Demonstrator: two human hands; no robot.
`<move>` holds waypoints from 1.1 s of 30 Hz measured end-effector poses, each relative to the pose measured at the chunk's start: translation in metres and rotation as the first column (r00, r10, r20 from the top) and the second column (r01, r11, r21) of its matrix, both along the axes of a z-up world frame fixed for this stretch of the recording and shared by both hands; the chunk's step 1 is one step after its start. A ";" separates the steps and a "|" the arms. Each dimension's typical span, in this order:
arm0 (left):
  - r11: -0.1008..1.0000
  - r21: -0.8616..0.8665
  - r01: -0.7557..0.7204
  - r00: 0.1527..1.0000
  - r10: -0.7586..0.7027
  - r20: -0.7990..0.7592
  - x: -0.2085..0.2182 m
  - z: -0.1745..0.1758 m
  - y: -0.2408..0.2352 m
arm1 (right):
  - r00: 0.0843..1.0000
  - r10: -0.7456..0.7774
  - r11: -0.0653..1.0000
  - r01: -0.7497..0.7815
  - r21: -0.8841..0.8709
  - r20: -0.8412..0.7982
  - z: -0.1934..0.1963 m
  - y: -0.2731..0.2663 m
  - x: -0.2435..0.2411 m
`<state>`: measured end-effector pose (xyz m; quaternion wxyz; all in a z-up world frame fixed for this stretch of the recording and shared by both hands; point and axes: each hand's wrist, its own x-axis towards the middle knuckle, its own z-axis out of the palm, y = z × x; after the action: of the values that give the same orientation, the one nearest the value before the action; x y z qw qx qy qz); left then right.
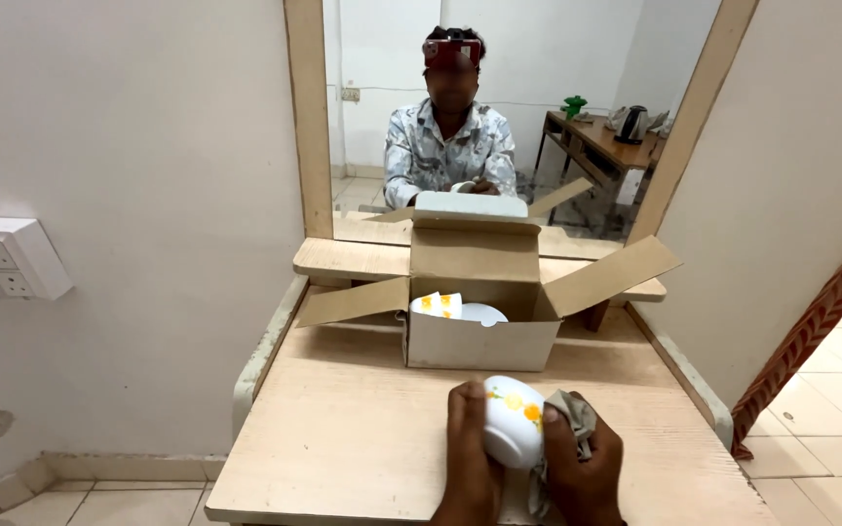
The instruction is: The recorder cleans several mugs with a cloth, taking them out of a cardboard box and placing them back in.
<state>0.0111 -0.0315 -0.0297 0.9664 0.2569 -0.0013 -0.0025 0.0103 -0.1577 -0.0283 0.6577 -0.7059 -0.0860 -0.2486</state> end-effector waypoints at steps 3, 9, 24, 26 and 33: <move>0.978 0.207 0.012 1.000 -0.011 -0.004 -0.009 0.023 0.000 | 0.990 -0.099 0.987 0.110 -0.118 0.098 0.008 0.003 -0.005; 0.952 0.305 -0.017 1.000 0.011 0.019 0.002 0.008 0.004 | 0.984 0.121 0.988 -0.107 -0.114 0.129 0.013 0.008 -0.009; 0.951 0.297 0.088 0.984 -0.128 0.120 -0.007 0.014 0.019 | 0.973 0.166 0.983 -0.151 -0.105 0.159 0.021 0.009 -0.008; 0.973 0.212 0.089 0.984 -0.118 0.130 -0.010 0.021 0.021 | 0.938 0.308 0.940 -0.274 -0.202 0.161 0.031 0.011 -0.017; 0.983 0.148 0.110 0.993 -0.115 0.031 -0.012 0.022 0.026 | 0.989 0.134 0.920 -0.101 -0.377 0.061 0.017 0.011 -0.007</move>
<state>-0.0009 -0.0053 -0.0077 0.9431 0.3266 -0.0348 -0.0521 0.0034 -0.1470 -0.0110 0.5208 -0.8003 -0.2020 -0.2179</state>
